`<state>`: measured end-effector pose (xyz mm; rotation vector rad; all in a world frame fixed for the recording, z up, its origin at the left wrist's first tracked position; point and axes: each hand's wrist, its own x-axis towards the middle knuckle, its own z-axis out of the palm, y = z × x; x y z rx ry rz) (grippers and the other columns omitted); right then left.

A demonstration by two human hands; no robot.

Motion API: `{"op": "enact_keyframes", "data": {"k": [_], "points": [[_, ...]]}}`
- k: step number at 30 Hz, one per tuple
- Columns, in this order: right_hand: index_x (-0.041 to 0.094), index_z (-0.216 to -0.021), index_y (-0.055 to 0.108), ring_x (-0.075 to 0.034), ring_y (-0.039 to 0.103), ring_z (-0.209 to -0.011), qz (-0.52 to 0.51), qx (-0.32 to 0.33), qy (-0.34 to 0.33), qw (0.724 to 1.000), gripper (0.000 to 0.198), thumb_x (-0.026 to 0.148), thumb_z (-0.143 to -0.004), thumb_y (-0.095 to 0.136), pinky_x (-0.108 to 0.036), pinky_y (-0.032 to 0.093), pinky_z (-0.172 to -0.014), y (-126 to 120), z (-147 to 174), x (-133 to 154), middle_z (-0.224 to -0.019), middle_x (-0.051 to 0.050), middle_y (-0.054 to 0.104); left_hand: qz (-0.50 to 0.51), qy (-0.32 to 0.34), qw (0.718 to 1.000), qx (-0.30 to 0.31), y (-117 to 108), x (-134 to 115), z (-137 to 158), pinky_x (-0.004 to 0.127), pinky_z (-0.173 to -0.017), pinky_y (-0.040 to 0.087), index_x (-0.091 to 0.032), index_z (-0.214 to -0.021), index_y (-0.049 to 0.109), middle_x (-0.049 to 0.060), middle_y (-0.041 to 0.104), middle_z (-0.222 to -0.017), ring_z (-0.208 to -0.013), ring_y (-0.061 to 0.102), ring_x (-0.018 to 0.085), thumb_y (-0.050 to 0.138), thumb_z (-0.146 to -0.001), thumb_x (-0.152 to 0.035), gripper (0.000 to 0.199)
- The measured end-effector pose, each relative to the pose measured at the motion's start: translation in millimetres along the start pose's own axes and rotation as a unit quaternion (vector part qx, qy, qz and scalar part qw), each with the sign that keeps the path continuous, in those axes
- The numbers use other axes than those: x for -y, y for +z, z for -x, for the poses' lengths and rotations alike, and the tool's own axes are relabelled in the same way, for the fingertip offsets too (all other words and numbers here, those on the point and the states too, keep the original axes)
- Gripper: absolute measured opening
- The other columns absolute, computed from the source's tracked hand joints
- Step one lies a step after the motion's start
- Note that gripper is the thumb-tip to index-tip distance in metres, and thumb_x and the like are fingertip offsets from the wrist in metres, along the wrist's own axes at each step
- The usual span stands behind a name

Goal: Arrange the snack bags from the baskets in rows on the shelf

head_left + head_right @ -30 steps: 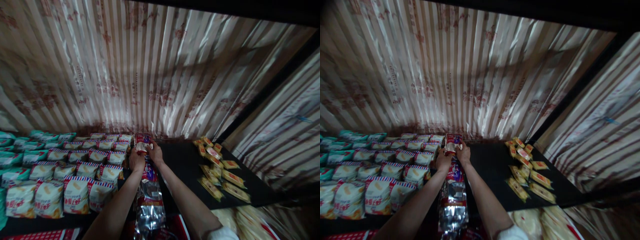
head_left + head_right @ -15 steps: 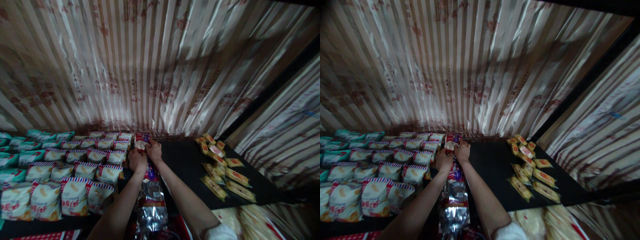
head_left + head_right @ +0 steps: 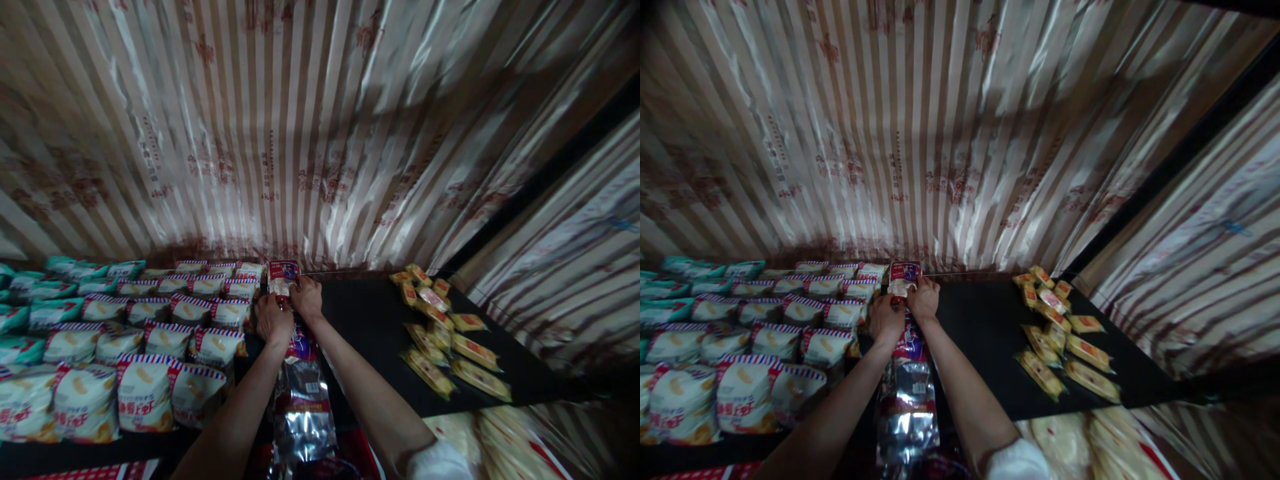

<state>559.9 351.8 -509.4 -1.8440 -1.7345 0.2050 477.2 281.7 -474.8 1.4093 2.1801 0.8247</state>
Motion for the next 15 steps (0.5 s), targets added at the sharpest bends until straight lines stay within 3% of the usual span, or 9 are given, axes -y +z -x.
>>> {"op": "enact_keyframes", "data": {"k": [9, 15], "points": [[0.012, -0.107, 0.065, -0.023, 0.051, -0.115, -0.018, -0.044, -0.021, 0.999, 0.032, 0.018, -0.080, 0.048, -0.034, 0.031, -0.098, 4, 4, -4, -0.118, -0.015, 0.062, -0.026, 0.023, 0.999, 0.001, -2, 3, -1, 0.034, -0.091, 0.042, -0.017, -0.120, 0.055, 0.009, 0.057, -0.124, -0.112, 0.048, 0.026, 0.045, -0.083, -0.024, 0.039], [0.010, -0.109, 0.062, -0.022, 0.050, -0.116, -0.094, -0.053, 0.027, 0.994, 0.034, 0.018, -0.081, 0.045, -0.035, 0.032, -0.101, -24, 30, -11, -0.119, -0.014, 0.061, -0.017, 0.098, 0.994, -0.049, -13, 6, 29, 0.034, -0.096, 0.039, -0.020, -0.113, 0.060, 0.007, 0.056, -0.125, -0.114, 0.045, 0.025, 0.048, -0.079, -0.019, 0.036]]}}
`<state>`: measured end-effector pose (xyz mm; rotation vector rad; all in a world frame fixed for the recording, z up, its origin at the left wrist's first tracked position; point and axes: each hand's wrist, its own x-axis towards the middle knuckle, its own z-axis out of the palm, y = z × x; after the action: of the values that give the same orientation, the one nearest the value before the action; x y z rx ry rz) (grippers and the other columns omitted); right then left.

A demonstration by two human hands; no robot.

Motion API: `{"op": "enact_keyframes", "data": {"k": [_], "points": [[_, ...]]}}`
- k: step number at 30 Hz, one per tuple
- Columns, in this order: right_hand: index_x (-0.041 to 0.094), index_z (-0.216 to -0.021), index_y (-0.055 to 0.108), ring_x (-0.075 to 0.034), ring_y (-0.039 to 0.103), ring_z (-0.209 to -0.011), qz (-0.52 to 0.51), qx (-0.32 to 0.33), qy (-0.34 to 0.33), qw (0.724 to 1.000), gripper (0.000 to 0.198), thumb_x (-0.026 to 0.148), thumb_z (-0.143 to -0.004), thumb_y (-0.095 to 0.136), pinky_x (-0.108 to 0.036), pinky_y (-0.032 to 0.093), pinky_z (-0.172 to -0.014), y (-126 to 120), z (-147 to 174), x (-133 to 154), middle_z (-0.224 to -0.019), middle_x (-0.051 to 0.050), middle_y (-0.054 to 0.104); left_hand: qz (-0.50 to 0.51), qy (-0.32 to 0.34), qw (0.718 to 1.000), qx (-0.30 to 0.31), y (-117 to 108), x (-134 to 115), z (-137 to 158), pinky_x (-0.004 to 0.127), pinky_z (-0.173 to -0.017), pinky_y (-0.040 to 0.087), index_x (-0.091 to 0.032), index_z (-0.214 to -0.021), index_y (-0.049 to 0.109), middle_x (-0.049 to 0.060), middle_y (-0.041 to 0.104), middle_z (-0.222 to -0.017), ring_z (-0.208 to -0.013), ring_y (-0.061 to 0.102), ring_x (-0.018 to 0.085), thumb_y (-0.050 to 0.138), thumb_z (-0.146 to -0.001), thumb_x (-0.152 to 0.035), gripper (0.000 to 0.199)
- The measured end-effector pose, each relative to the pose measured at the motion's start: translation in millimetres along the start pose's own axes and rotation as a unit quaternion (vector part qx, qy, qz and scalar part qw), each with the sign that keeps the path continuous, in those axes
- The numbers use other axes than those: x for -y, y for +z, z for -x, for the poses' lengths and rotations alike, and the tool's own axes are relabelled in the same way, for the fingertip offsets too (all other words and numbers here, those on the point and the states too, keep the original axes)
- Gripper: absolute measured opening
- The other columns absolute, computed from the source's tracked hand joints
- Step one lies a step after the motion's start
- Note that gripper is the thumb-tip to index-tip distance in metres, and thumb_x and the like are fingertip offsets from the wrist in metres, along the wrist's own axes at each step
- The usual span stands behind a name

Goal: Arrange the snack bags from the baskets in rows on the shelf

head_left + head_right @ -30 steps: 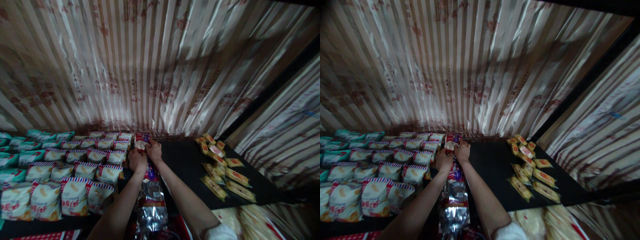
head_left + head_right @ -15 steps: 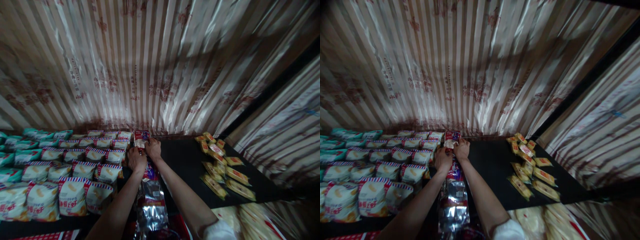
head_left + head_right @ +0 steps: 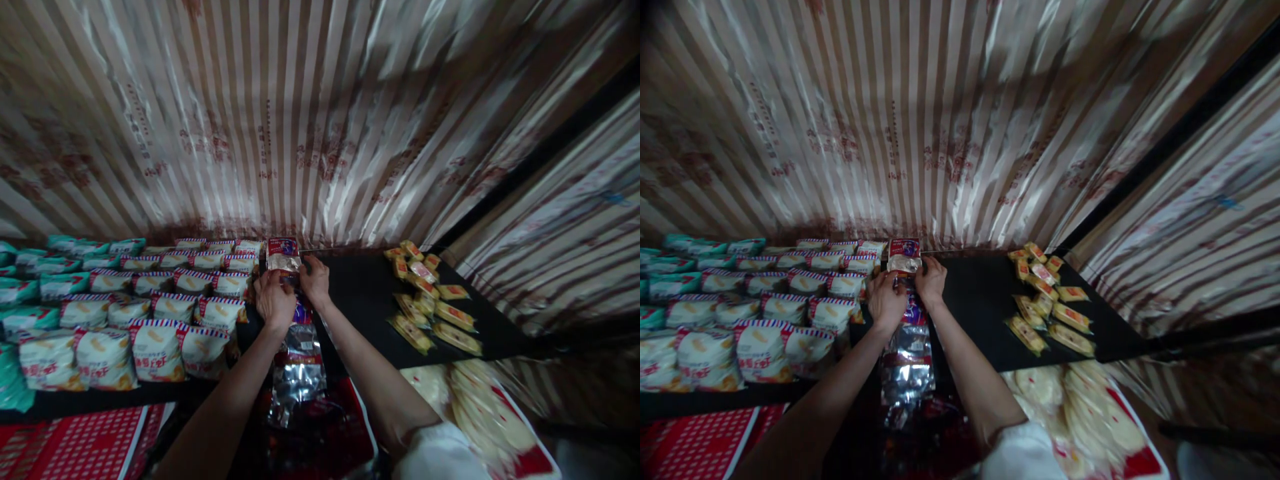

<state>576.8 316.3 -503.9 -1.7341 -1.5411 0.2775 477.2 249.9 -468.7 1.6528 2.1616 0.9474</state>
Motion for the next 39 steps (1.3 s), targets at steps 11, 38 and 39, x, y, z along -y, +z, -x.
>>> {"op": "enact_keyframes", "data": {"k": [11, 38, 39], "points": [[0.019, -0.098, 0.053, -0.013, 0.056, -0.062, -0.275, -0.109, 0.165, 0.941, 0.033, 0.049, -0.085, 0.045, -0.026, 0.047, -0.062, -104, 168, -57, -0.069, 0.001, 0.058, 0.280, 0.120, 0.945, 0.121, -32, 70, 201, 0.029, -0.078, 0.048, -0.022, -0.074, 0.061, 0.005, 0.065, -0.083, -0.084, 0.060, 0.017, 0.037, -0.084, -0.016, 0.027], [0.018, -0.080, 0.069, -0.019, 0.061, -0.087, 0.106, 0.433, -0.204, 0.872, 0.024, 0.016, -0.084, 0.045, -0.026, 0.044, -0.078, -161, 255, -14, -0.085, -0.007, 0.070, 0.174, 0.026, 0.948, 0.265, 2, 142, 254, 0.039, -0.103, 0.037, -0.018, -0.113, 0.061, 0.011, 0.059, -0.122, -0.119, 0.050, 0.025, 0.057, -0.059, -0.010, 0.055], [0.018, -0.080, 0.068, -0.018, 0.061, -0.087, 0.104, 0.431, -0.221, 0.868, 0.025, 0.017, -0.085, 0.044, -0.026, 0.044, -0.078, -167, 254, -7, -0.085, -0.007, 0.069, 0.178, 0.035, 0.947, 0.263, 1, 143, 254, 0.040, -0.103, 0.037, -0.019, -0.107, 0.065, 0.011, 0.060, -0.120, -0.118, 0.051, 0.027, 0.060, -0.058, -0.012, 0.049]]}}
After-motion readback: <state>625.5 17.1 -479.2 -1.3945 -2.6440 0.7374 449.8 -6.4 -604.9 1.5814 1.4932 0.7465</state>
